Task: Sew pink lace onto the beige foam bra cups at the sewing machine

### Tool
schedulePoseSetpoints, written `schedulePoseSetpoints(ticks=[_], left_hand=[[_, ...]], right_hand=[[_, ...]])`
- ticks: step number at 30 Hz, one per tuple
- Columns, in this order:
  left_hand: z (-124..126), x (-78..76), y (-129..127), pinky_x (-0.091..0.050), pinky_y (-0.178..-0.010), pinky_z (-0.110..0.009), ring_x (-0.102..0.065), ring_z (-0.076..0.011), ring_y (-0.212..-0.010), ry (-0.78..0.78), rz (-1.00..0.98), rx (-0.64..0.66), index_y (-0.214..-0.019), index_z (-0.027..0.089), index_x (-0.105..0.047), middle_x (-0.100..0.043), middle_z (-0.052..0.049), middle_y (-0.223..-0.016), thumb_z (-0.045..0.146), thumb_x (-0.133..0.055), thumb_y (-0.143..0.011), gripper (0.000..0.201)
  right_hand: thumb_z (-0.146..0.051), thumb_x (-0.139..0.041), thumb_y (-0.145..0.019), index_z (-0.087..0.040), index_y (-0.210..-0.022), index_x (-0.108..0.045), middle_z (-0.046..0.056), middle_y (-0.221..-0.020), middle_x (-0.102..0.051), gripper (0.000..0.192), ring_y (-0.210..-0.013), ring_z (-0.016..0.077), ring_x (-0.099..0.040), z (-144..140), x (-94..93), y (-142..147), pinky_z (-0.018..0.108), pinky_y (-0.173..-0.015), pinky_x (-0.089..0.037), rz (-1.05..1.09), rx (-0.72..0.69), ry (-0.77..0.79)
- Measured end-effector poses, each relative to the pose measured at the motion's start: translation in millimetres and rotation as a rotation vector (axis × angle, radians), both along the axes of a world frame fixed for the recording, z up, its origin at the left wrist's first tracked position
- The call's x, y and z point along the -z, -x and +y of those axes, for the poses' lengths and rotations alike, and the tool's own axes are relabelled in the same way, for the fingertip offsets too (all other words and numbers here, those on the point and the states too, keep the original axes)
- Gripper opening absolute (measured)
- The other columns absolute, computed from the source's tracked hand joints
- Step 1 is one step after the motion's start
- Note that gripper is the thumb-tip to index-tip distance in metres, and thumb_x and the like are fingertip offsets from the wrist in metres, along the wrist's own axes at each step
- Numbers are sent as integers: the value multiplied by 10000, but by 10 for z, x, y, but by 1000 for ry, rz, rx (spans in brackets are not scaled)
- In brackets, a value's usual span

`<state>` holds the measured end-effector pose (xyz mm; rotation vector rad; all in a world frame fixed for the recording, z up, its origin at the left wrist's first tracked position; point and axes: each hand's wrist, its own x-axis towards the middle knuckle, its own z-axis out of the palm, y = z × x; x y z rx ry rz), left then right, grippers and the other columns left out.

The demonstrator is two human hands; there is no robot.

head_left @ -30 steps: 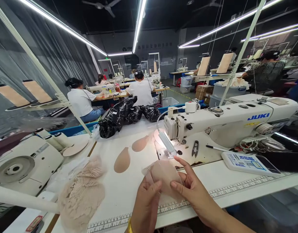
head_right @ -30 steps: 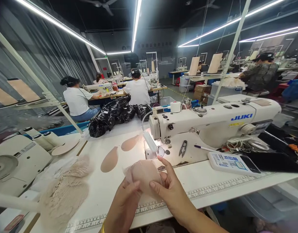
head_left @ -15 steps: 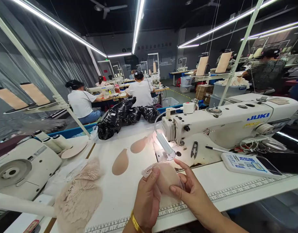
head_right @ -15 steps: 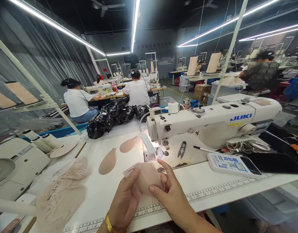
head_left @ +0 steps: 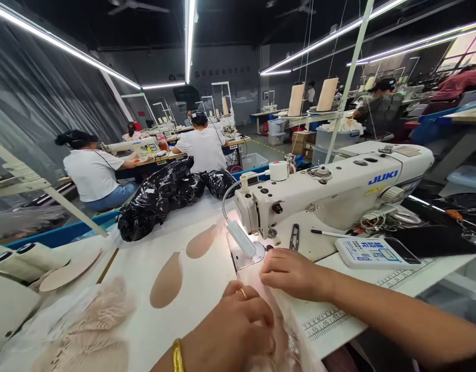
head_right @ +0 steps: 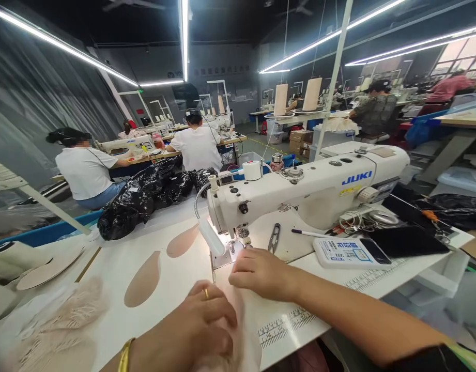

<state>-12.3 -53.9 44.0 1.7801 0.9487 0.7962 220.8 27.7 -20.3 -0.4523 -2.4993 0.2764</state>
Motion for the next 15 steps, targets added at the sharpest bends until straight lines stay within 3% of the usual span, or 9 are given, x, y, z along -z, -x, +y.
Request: schedulePoseSetpoints(ticks=[2,5,8,12,15], left_hand=[[176,68,-24,-308,-1111,-474,-672,-315,-1093,-177,291,190,-654,276,-746,-786,-25,-1038,19,-737,-589,266],[399,131,-42,-306,-1061,-475,-675,-282,-1042,-328,548,340,-744,293,-785,-742,-27,-1115,1,-693,-590,343],[476,137,-61,-326,-1039,-470,-666,-261,-977,-289,539,301,-782,324,-814,-727,-23,-1086,54,-728,-644,316],[414,187,-145,-295,-1065,-554,-610,-358,-1148,-196,644,207,-842,326,-831,-684,-68,-1248,56,-727,-637,354],[362,333,-220,-238,-1084,-617,-592,-386,-1193,-191,614,114,-859,327,-832,-665,-87,-1258,61,-719,-633,367]], right_hand=[[-133,-423,-1058,-233,-894,-688,32,-893,-705,327,-871,194,-557,210,13,49,316,-717,-385,-116,-25,-209],[-59,-429,-1018,-205,-813,-644,33,-856,-706,332,-872,187,-552,338,55,91,302,-682,-364,-131,-9,-224],[2,-399,-958,-200,-838,-657,29,-944,-749,348,-917,178,-590,310,61,51,302,-738,-404,-62,6,-70],[-1,-447,-908,-210,-886,-689,29,-938,-755,321,-908,188,-611,273,48,-21,315,-779,-412,-94,28,17],[4,-457,-894,-211,-883,-696,31,-912,-736,322,-852,187,-585,301,62,-38,324,-796,-396,-141,71,28]])
